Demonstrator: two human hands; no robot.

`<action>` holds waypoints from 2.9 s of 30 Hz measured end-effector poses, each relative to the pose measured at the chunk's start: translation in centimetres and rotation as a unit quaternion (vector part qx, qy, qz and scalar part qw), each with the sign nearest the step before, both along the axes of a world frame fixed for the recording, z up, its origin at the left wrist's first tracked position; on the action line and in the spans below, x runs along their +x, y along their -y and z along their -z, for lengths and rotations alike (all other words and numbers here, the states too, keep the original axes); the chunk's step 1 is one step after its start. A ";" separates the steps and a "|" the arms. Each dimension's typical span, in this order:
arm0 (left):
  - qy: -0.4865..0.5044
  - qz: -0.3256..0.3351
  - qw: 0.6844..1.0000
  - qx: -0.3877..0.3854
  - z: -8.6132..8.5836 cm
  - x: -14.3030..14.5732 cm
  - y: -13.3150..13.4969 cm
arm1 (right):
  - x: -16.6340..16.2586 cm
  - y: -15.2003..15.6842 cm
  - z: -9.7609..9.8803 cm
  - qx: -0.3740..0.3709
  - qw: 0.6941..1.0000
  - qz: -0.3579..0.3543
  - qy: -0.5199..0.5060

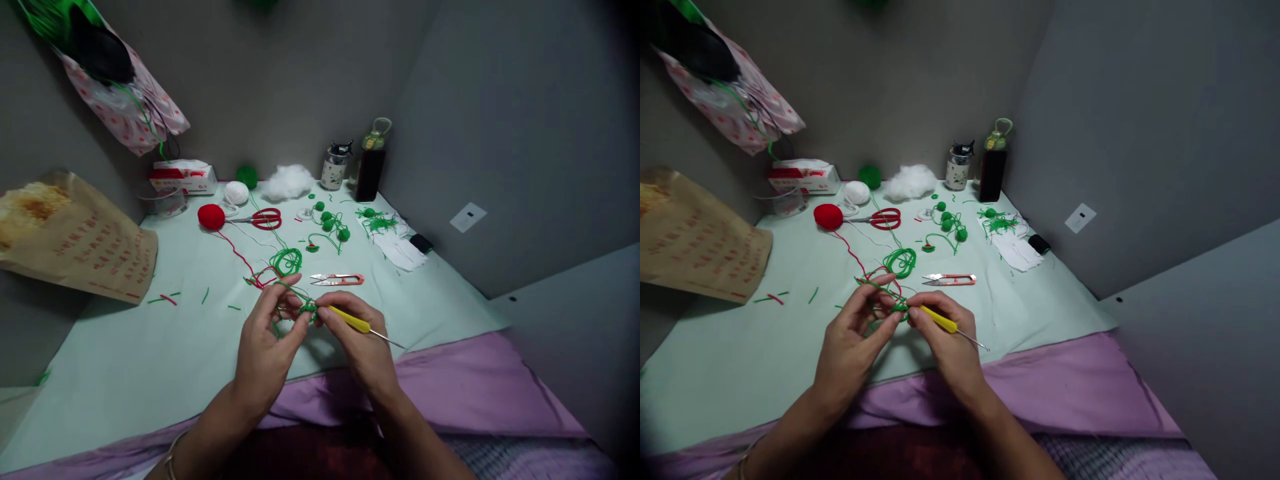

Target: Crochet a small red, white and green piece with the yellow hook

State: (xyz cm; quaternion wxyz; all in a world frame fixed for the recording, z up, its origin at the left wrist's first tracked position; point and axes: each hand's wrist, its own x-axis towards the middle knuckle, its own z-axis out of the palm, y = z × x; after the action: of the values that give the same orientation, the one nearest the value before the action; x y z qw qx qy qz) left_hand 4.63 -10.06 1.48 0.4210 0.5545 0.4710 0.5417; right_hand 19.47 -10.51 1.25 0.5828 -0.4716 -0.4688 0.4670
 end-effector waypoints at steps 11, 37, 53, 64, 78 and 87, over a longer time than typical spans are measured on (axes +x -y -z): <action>-0.165 0.001 0.952 0.257 1.0 -0.4 0.5 | -0.5 0.9 -0.7 0.098 0.990 0.002 0.102; 0.263 0.196 0.924 -0.194 -1.3 -1.9 -0.1 | 1.4 1.1 0.2 0.388 0.865 -0.012 0.317; 0.198 0.140 0.956 -0.166 -1.3 -1.9 -0.4 | 0.9 1.3 0.7 0.338 0.913 -0.046 0.225; 0.116 0.026 0.991 -0.064 -0.8 -1.5 0.0 | 0.3 2.4 1.5 0.354 0.913 -0.019 0.200; -0.035 -0.034 0.990 0.130 0.6 -2.0 1.2 | 0.5 2.9 0.0 0.376 0.885 -0.030 0.273; -0.079 -0.036 0.977 0.193 0.6 -2.3 1.3 | 1.0 3.3 0.0 0.401 0.849 -0.043 0.340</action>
State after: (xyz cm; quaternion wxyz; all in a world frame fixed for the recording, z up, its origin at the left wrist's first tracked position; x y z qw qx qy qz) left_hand 2.35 -11.36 0.88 0.2472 0.6492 0.4091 0.5916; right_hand 20.44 -13.80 1.28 0.5047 -0.3055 -0.8041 0.0728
